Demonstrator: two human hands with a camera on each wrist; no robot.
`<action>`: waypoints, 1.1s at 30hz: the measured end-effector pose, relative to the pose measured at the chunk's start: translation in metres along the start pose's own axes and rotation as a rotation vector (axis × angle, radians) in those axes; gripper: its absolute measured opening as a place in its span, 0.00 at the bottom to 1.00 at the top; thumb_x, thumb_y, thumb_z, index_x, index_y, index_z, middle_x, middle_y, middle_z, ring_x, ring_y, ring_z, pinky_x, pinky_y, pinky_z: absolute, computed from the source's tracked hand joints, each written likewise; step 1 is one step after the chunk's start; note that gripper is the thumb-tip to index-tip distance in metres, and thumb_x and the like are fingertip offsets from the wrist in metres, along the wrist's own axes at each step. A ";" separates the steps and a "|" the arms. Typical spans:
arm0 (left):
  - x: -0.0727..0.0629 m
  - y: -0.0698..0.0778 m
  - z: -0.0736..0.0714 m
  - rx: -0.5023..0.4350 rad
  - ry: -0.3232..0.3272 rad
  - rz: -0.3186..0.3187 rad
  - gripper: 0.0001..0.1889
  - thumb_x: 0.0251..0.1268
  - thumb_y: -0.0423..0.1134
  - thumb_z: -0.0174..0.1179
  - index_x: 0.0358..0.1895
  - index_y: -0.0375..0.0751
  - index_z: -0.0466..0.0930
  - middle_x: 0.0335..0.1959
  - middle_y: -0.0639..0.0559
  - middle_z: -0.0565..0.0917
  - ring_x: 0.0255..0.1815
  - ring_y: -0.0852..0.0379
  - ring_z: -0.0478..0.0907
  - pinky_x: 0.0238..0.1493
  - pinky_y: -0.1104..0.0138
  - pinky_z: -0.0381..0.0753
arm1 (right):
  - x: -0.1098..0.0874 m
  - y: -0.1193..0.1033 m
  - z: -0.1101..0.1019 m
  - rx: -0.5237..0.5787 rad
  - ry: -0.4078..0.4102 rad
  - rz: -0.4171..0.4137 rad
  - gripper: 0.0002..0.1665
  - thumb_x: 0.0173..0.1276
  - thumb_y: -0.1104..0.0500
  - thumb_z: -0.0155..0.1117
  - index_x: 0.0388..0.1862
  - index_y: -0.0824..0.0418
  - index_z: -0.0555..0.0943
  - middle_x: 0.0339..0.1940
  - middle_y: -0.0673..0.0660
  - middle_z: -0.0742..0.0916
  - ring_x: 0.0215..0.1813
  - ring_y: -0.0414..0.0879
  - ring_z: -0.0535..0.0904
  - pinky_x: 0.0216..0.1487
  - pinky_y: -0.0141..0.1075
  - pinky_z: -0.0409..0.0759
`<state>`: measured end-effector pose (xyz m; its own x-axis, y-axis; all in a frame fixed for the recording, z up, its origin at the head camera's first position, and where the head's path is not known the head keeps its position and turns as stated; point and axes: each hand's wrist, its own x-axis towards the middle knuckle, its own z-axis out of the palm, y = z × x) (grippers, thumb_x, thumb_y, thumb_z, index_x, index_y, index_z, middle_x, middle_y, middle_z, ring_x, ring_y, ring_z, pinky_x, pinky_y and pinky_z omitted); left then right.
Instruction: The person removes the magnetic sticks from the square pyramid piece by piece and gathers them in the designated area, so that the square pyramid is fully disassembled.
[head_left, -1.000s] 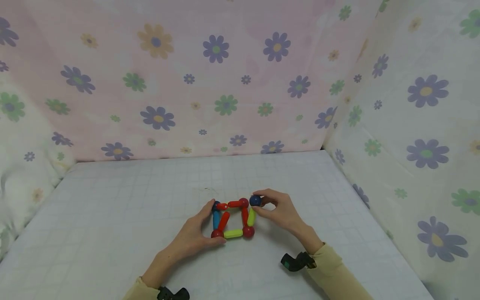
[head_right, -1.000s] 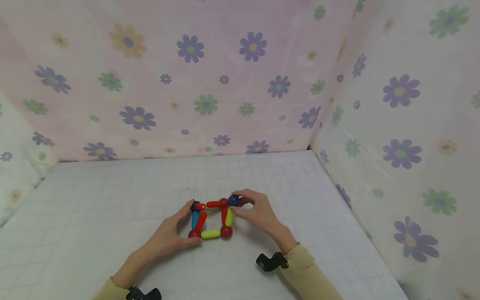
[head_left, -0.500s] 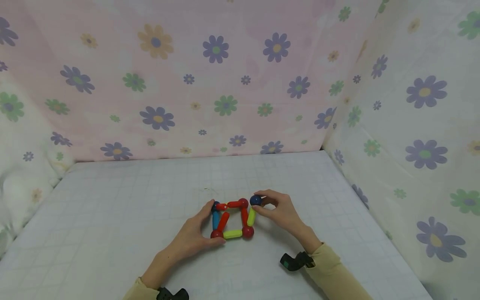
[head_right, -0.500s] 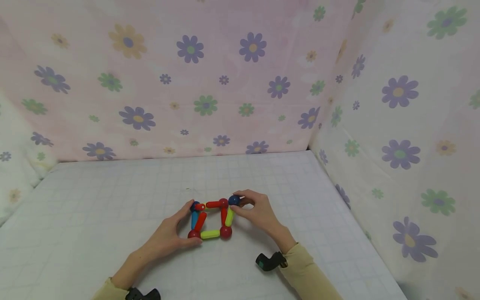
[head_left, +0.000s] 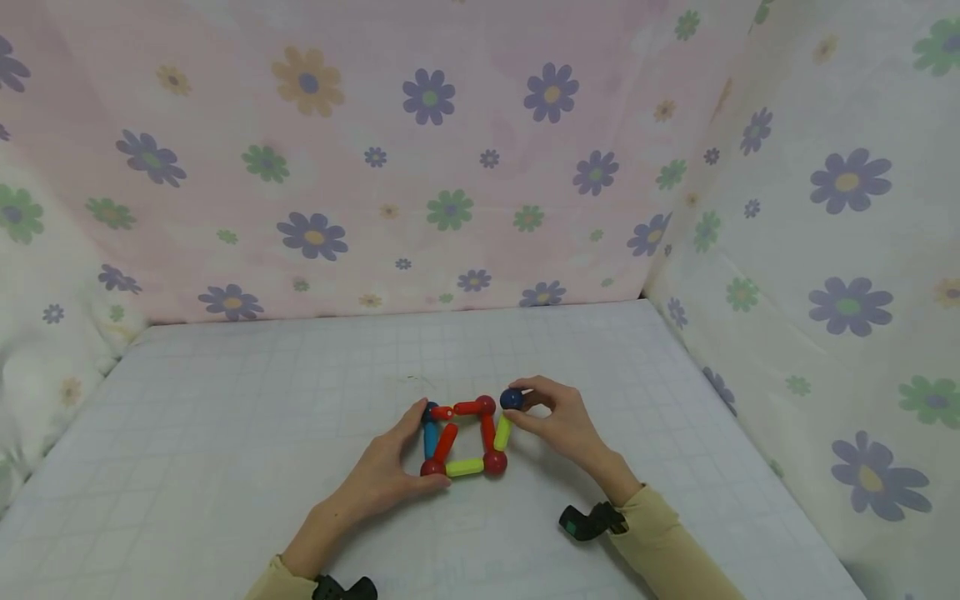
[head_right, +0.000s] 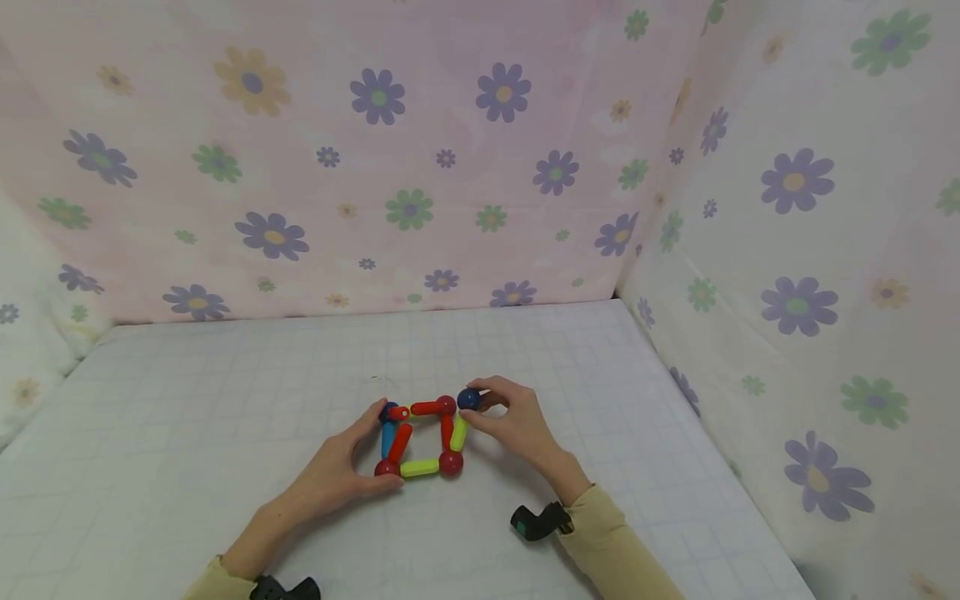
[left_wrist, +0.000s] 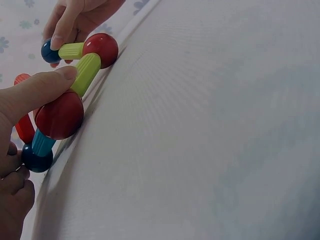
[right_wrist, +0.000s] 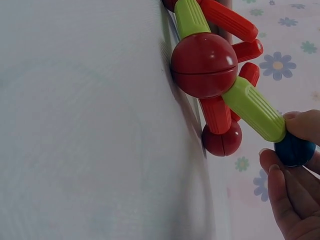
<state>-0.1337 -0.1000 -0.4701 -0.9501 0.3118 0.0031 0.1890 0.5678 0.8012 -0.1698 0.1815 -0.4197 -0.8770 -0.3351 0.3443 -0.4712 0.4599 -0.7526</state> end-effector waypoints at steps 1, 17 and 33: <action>0.000 0.000 0.000 0.000 -0.001 -0.001 0.59 0.46 0.54 0.79 0.81 0.51 0.51 0.79 0.53 0.60 0.80 0.48 0.57 0.72 0.48 0.67 | 0.000 0.000 0.000 0.000 0.001 0.000 0.21 0.60 0.67 0.74 0.53 0.67 0.82 0.44 0.59 0.89 0.38 0.45 0.86 0.55 0.48 0.84; 0.000 0.000 0.001 0.004 0.002 -0.015 0.59 0.46 0.55 0.78 0.81 0.51 0.51 0.80 0.53 0.60 0.80 0.48 0.57 0.72 0.47 0.67 | 0.003 0.028 0.004 -0.009 0.057 0.003 0.23 0.59 0.68 0.75 0.54 0.66 0.80 0.47 0.60 0.87 0.40 0.50 0.84 0.52 0.50 0.84; 0.000 0.000 -0.001 0.005 0.000 0.002 0.59 0.47 0.55 0.78 0.81 0.51 0.51 0.80 0.54 0.58 0.80 0.50 0.56 0.73 0.48 0.65 | 0.015 0.068 -0.009 -0.054 0.057 0.117 0.24 0.61 0.56 0.76 0.56 0.57 0.82 0.47 0.52 0.85 0.44 0.46 0.85 0.53 0.42 0.85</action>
<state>-0.1341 -0.1006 -0.4690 -0.9497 0.3131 0.0045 0.1921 0.5713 0.7979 -0.2160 0.2155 -0.4610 -0.9293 -0.2306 0.2886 -0.3689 0.5374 -0.7584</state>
